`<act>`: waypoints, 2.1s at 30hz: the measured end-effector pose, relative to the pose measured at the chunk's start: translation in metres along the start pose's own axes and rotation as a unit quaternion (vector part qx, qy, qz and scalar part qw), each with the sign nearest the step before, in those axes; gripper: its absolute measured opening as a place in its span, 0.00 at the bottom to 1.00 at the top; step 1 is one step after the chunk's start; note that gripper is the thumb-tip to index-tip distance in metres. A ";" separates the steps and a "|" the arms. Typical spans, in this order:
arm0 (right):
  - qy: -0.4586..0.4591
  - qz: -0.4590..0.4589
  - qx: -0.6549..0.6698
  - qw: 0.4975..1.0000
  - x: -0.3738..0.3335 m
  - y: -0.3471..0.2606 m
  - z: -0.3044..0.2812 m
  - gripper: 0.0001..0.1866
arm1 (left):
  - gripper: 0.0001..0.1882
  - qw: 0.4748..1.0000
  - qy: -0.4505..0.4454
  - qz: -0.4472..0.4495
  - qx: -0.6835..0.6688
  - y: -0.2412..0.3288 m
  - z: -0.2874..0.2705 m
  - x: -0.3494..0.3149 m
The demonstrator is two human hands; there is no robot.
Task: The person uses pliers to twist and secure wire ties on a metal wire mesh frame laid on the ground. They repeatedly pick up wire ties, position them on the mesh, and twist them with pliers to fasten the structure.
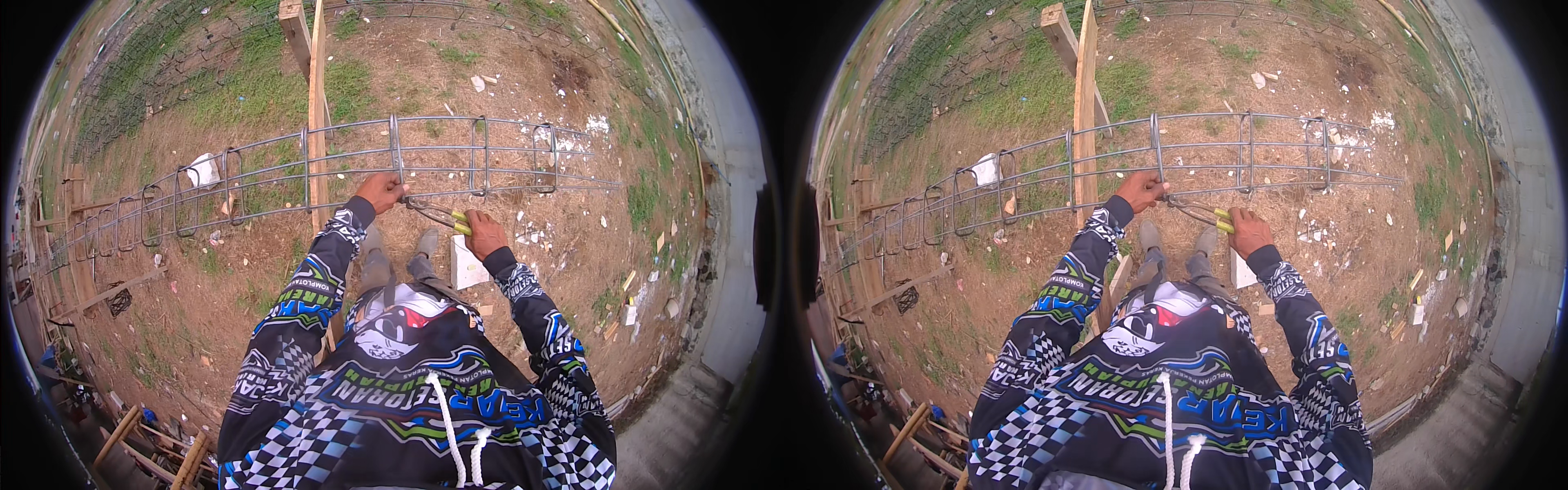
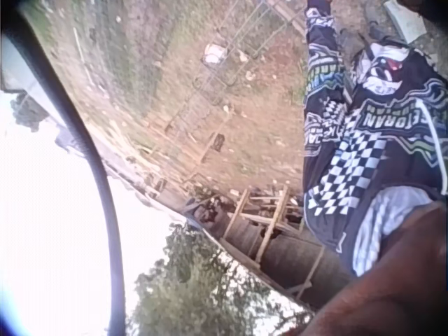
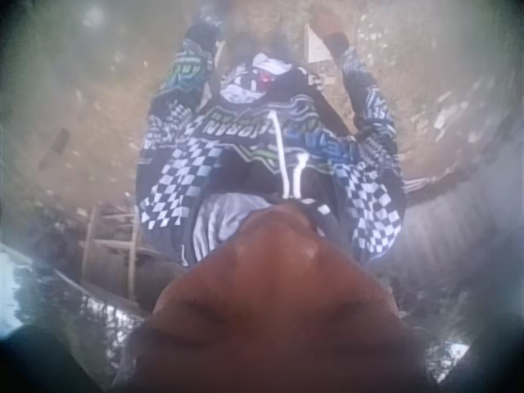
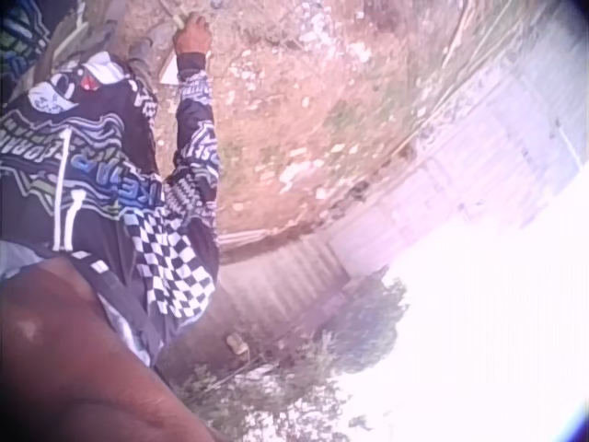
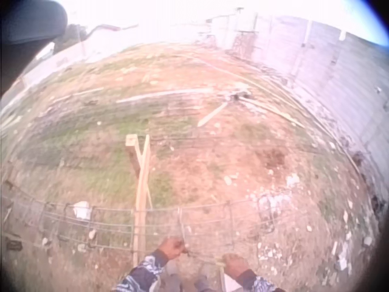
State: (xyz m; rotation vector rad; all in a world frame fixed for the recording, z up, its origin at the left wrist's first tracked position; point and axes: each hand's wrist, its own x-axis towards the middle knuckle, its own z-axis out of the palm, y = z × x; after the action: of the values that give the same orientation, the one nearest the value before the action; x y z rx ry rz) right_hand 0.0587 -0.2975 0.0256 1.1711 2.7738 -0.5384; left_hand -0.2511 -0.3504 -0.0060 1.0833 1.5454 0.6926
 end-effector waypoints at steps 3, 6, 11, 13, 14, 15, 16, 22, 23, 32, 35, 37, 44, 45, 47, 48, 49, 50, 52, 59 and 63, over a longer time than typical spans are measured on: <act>0.013 -0.009 0.018 1.000 0.003 0.004 0.002 0.18 | 0.19 0.999 0.020 0.018 0.026 0.001 0.003 0.000; -0.015 0.009 0.051 0.999 -0.005 -0.007 -0.017 0.15 | 0.18 0.998 0.037 0.026 0.050 0.003 0.005 -0.006; -0.148 0.116 0.184 0.965 -0.022 -0.040 -0.019 0.16 | 0.17 0.998 0.034 0.022 0.053 0.008 0.003 -0.006; -0.318 0.239 0.430 0.811 -0.024 -0.047 -0.005 0.20 | 0.16 0.999 0.037 0.026 0.026 0.005 0.008 -0.006; -0.360 0.279 0.576 0.679 -0.024 -0.049 -0.004 0.18 | 0.16 0.999 0.033 0.019 0.034 0.002 0.006 -0.006; -0.387 0.307 0.698 0.518 -0.026 -0.051 -0.003 0.17 | 0.16 0.999 0.028 0.011 0.042 0.000 0.006 -0.005; -0.391 0.303 0.723 0.483 -0.033 -0.049 0.005 0.16 | 0.16 0.998 0.032 0.010 0.045 -0.002 0.008 -0.005; -0.326 0.163 0.603 0.710 -0.030 -0.043 -0.011 0.35 | 0.15 0.997 0.040 0.004 0.063 0.013 0.003 -0.009; -0.274 0.146 0.541 0.782 -0.031 -0.043 -0.015 0.35 | 0.16 0.996 0.047 0.005 0.070 0.010 0.004 -0.010; 0.070 0.049 0.066 0.994 -0.063 -0.065 0.001 0.33 | 0.16 0.993 0.091 0.025 0.076 0.015 0.010 -0.014; -0.019 0.103 0.253 0.962 -0.065 -0.067 0.018 0.23 | 0.16 0.989 0.102 0.025 0.105 0.014 0.011 -0.017; -0.170 0.196 0.488 0.833 -0.063 -0.070 0.020 0.23 | 0.16 0.988 0.121 0.042 0.084 0.007 0.013 -0.014; -0.234 0.261 0.653 0.671 -0.063 -0.070 0.038 0.19 | 0.17 0.848 0.496 0.143 0.119 0.012 0.055 -0.059; -0.240 0.239 0.627 0.702 -0.061 -0.072 0.030 0.17 | 0.18 0.887 0.457 0.068 0.004 0.003 0.069 -0.069; -0.262 0.225 0.684 0.642 -0.058 -0.068 0.024 0.14 | 0.19 0.903 0.356 -0.089 -0.224 -0.010 0.102 -0.080; -0.277 0.211 0.716 0.605 -0.057 -0.063 0.027 0.14 | 0.23 0.878 0.336 -0.067 -0.334 -0.008 0.121 -0.075; -0.290 0.197 0.746 0.566 -0.056 -0.057 0.031 0.14 | 0.26 0.850 0.282 -0.065 -0.440 -0.008 0.131 -0.071; -0.316 0.173 0.807 0.468 -0.055 -0.050 0.043 0.14 | 0.28 0.811 0.220 -0.060 -0.539 -0.003 0.138 -0.065; -0.327 0.180 0.827 0.420 -0.053 -0.047 0.052 0.14 | 0.25 0.803 0.163 -0.060 -0.570 0.015 0.149 -0.054; -0.043 0.170 0.293 0.940 -0.075 -0.072 0.043 0.22 | 0.20 0.808 0.323 -0.124 -0.477 0.028 0.178 -0.035; 0.014 0.149 0.231 0.961 -0.075 -0.066 0.071 0.21 | 0.22 0.803 0.388 -0.185 -0.412 0.031 0.182 -0.027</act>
State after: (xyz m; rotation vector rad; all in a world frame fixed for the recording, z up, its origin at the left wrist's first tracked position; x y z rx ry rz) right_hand 0.0604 -0.4158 -0.0060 1.6541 2.4866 -1.1789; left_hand -0.0673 -0.3822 -0.0146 -0.2204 1.7388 1.4504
